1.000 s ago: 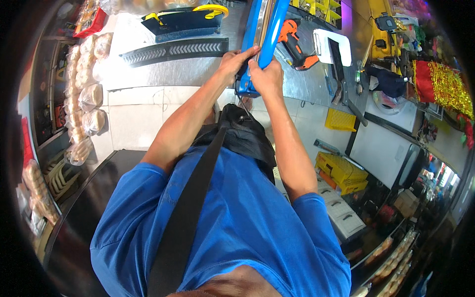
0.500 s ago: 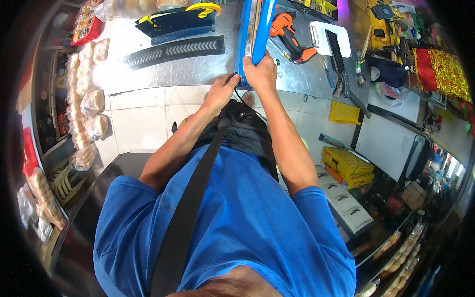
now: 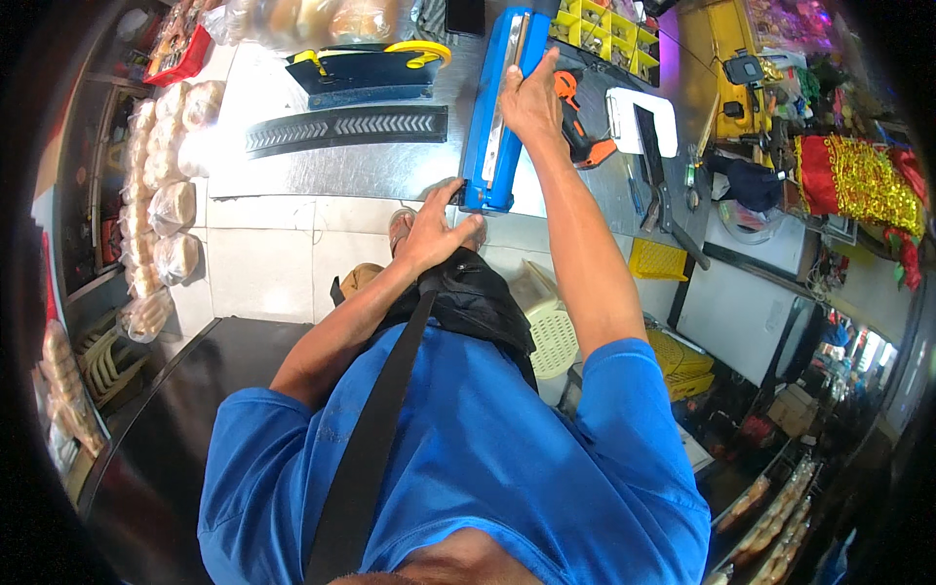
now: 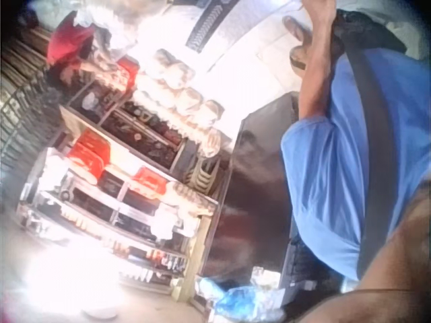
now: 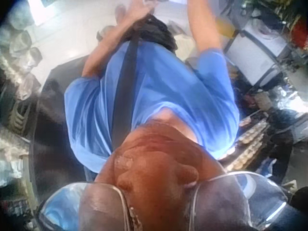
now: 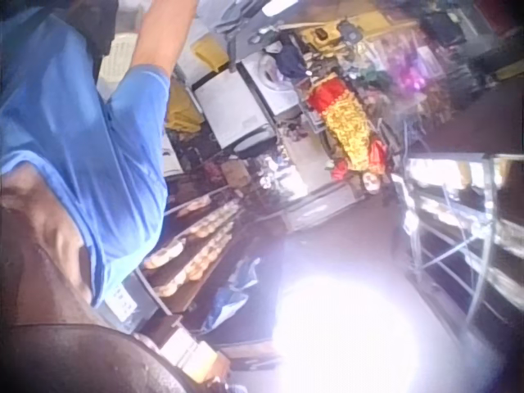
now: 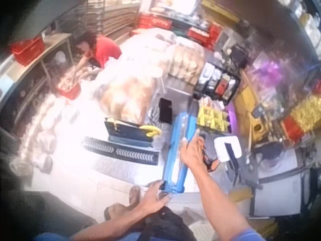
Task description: The person uses a screwdriver and pliers to remove a metal strip from a rectangular LED light fixture. They then attach a black plastic cover to the fixture and insert the assembled unit into a blue housing, completing the assembly.
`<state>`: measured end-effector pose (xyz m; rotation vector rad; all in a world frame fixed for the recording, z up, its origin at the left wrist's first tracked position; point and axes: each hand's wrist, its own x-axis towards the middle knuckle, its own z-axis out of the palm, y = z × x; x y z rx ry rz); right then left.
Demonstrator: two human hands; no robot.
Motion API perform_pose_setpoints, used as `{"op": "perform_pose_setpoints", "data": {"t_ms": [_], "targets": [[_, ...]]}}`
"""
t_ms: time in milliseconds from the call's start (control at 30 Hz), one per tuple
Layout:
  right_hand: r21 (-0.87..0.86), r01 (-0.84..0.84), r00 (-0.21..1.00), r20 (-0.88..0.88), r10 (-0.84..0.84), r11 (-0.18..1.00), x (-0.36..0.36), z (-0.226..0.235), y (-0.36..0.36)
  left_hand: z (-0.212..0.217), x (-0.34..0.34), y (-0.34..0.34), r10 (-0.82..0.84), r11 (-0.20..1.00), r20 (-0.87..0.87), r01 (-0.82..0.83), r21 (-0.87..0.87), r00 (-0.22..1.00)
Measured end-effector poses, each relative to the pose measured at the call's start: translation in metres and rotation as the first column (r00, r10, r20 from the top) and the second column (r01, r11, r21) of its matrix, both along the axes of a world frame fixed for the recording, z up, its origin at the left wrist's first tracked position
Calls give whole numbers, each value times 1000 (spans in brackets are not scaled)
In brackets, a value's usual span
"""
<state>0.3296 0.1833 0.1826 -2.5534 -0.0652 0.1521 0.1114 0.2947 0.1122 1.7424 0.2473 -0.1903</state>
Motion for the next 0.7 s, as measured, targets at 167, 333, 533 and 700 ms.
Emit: {"op": "perform_pose_setpoints", "data": {"t_ms": [167, 333, 533, 700], "targets": [[-157, -14, 1000, -25, 10, 987, 15, -29, 0, -22, -7, -2, -17, 990, 178, -9, 143, 984], [-530, 2, 965, 222, 137, 848, 62, -101, -54, -21, -23, 2, 70, 984, 210, -102, 147, 975], [-179, -105, 991, 62, 118, 978, 32, -2, -13, -41, -51, -4, 227, 974, -146, -228, 5, 963], [-412, -74, 997, -19, 72, 908, 54, -42, -15, -39, -33, -49, 304, 848, -301, -401, -347, 904]]}}
